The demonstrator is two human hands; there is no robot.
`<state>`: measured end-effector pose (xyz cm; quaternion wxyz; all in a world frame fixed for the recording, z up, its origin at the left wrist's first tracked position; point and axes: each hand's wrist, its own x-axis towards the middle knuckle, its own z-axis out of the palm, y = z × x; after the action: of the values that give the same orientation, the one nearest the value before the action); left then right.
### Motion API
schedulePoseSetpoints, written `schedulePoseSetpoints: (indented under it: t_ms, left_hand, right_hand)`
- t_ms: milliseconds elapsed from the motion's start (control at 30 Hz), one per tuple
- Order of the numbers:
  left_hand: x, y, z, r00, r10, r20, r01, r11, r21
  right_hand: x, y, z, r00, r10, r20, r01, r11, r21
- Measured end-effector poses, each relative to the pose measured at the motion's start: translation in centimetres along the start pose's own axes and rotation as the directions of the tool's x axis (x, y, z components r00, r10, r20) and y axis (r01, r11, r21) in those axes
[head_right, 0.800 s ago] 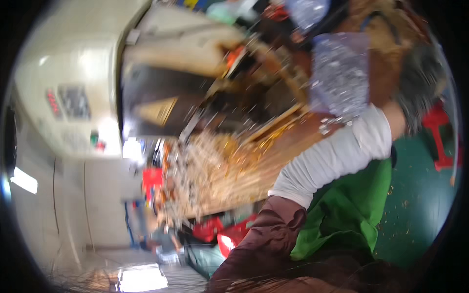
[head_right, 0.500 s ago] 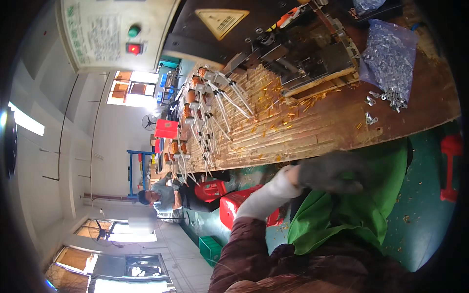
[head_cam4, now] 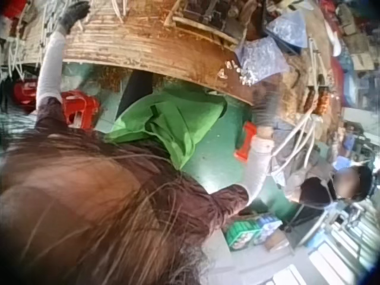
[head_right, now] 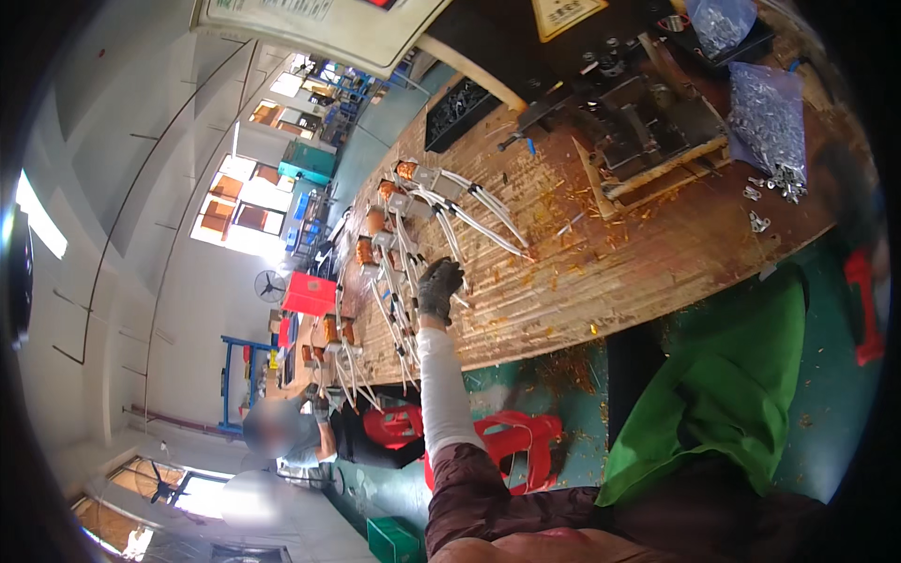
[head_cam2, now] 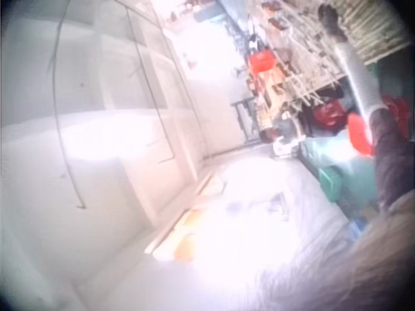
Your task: The worker is using a crimping machine to attach terminals to the ends of electrical wires.
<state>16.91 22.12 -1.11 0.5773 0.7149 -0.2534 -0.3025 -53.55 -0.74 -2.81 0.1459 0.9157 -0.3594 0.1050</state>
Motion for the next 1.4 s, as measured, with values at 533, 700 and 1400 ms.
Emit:
schedulePoseSetpoints:
  t_ms: [533, 700, 1400]
  left_hand:
    - [16.7, -4.7, -4.4, 0.987, -0.145, 0.063, 0.157, 0.938, -0.31]
    - [14.7, -4.1, -4.4, 0.991, -0.039, 0.128, 0.035, 0.999, 0.032]
    - [14.5, -7.3, -9.1, 0.843, 0.498, -0.204, -0.078, 0.488, 0.869]
  right_hand:
    - [36.5, -43.7, 3.1, 0.959, -0.094, 0.269, -0.177, 0.543, 0.821]
    - [39.8, -48.2, 2.7, 0.911, 0.009, 0.412, -0.296, 0.711, 0.638]
    - [34.5, -41.4, 3.3, 0.937, -0.067, 0.343, -0.296, 0.367, 0.882]
